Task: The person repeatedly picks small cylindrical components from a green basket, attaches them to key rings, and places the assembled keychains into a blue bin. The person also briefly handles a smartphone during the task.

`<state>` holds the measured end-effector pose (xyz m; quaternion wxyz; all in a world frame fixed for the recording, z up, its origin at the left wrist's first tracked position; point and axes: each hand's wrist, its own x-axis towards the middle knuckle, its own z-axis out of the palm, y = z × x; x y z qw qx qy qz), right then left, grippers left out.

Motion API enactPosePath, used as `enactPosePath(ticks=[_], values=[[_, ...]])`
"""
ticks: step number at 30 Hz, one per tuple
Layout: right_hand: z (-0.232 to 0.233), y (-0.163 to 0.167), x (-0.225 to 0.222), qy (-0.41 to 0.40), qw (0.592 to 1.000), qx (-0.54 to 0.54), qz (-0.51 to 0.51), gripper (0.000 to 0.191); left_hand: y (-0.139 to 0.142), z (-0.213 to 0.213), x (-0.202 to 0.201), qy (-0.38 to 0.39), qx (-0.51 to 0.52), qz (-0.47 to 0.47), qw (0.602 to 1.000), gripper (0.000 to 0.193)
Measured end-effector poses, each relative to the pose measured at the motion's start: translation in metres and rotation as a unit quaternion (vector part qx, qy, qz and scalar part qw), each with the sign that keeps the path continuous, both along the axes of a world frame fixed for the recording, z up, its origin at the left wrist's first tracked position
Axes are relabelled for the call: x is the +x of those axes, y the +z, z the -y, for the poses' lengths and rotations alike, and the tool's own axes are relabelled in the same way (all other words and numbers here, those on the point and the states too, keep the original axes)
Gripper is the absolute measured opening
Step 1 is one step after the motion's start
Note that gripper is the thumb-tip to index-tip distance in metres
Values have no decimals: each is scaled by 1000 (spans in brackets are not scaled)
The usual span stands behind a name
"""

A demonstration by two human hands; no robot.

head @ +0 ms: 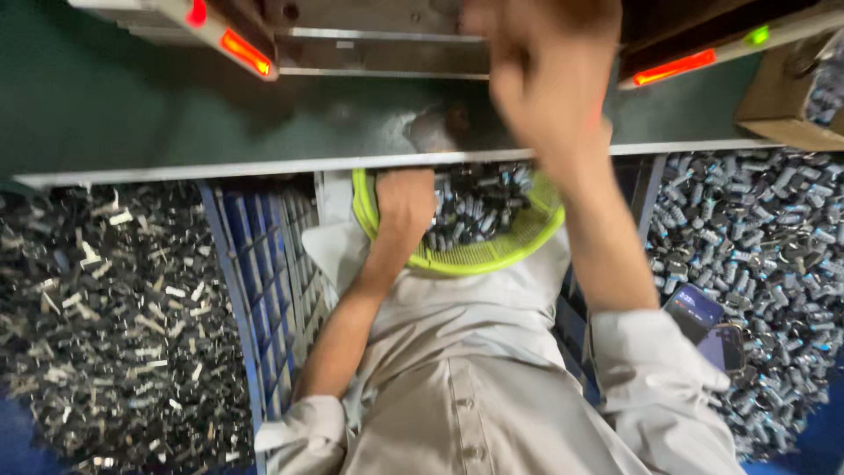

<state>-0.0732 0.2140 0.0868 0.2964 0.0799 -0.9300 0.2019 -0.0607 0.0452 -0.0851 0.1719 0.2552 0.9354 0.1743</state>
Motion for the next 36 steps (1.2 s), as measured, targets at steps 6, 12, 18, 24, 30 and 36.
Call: enactPosePath(ticks=[6,12,18,24,30,36], values=[[39,-61,105,137,983,-115,34,23,47,45,38,16,318,-81,945,27],[60,-133,161,0,794,-591,140,26,80,59,57,47,424,139,894,20],[67,-143,168,35,821,-567,57,34,100,57,51,49,498,176,847,14],[69,-138,150,-40,561,-821,103,37,129,71,58,66,545,189,814,9],[60,-89,112,-18,685,-719,113,29,117,96,62,184,441,94,873,8],[6,-23,1,38,981,-54,-182,24,75,100,71,175,653,341,654,45]])
